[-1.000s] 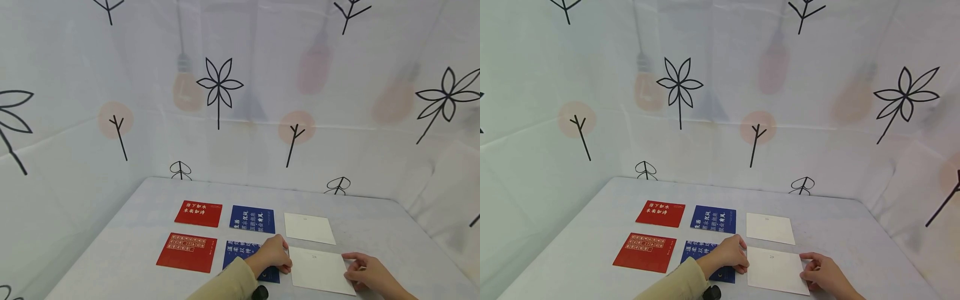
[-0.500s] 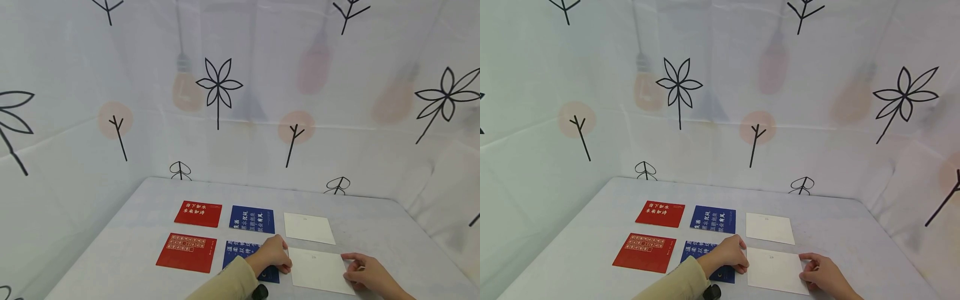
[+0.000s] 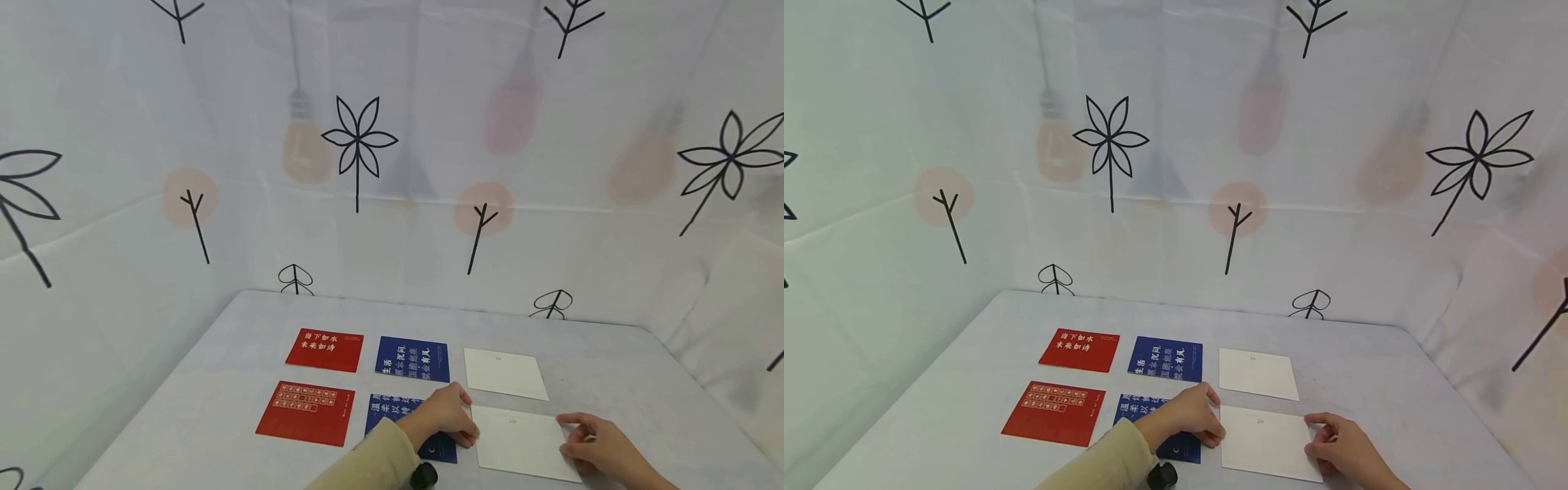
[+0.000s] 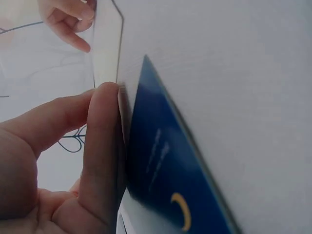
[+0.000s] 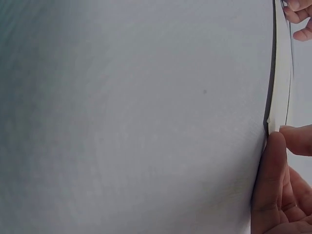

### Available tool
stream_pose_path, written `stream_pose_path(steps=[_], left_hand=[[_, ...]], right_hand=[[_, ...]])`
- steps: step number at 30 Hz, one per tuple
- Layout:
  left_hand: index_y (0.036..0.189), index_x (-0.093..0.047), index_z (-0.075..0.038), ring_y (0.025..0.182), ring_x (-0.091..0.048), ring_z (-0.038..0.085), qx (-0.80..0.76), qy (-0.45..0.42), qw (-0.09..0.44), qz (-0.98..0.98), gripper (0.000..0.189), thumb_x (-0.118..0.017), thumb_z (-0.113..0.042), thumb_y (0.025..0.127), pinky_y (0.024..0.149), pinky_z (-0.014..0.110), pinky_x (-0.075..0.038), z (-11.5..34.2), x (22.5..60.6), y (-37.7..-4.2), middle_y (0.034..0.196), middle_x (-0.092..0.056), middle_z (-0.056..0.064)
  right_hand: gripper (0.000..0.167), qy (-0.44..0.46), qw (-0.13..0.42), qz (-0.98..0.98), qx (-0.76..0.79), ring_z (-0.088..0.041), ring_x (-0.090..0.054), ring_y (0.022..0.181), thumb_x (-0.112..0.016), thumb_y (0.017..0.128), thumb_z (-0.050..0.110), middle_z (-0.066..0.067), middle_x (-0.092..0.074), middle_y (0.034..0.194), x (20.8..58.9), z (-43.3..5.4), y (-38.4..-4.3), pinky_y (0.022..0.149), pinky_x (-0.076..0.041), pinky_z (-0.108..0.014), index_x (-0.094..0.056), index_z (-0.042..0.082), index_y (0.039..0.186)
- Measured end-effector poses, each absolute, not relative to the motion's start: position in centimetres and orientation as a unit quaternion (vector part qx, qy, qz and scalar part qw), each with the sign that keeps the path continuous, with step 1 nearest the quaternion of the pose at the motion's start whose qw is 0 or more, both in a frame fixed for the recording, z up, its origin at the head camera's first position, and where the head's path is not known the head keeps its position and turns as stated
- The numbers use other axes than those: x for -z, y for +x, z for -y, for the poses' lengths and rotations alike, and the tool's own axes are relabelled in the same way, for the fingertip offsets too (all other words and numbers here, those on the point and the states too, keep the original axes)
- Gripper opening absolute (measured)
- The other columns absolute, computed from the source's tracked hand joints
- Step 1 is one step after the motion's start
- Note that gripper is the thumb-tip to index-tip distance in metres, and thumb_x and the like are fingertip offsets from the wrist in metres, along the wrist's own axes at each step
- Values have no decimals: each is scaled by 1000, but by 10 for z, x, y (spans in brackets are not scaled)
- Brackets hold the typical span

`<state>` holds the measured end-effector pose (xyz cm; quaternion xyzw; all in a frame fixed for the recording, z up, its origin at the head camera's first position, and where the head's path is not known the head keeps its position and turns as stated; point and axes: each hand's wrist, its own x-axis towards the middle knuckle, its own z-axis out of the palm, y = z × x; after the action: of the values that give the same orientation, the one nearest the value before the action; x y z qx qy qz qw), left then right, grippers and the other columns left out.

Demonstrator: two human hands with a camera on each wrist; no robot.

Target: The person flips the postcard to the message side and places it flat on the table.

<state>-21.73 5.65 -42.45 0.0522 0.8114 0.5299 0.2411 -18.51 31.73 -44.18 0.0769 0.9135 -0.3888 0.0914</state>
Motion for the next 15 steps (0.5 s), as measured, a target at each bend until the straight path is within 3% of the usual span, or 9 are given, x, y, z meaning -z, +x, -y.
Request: stream_pose_path(steps=[15], left_hand=[[103, -49, -7, 54, -63, 19, -562, 85, 223, -792, 36, -71, 5, 77, 52, 29, -54, -43, 425, -218, 68, -61, 8]], right_hand=[[47, 48, 77, -906, 413, -18, -52, 63, -73, 77, 11, -3, -51, 75, 435, -315, -187, 53, -46, -27, -55, -9, 116]])
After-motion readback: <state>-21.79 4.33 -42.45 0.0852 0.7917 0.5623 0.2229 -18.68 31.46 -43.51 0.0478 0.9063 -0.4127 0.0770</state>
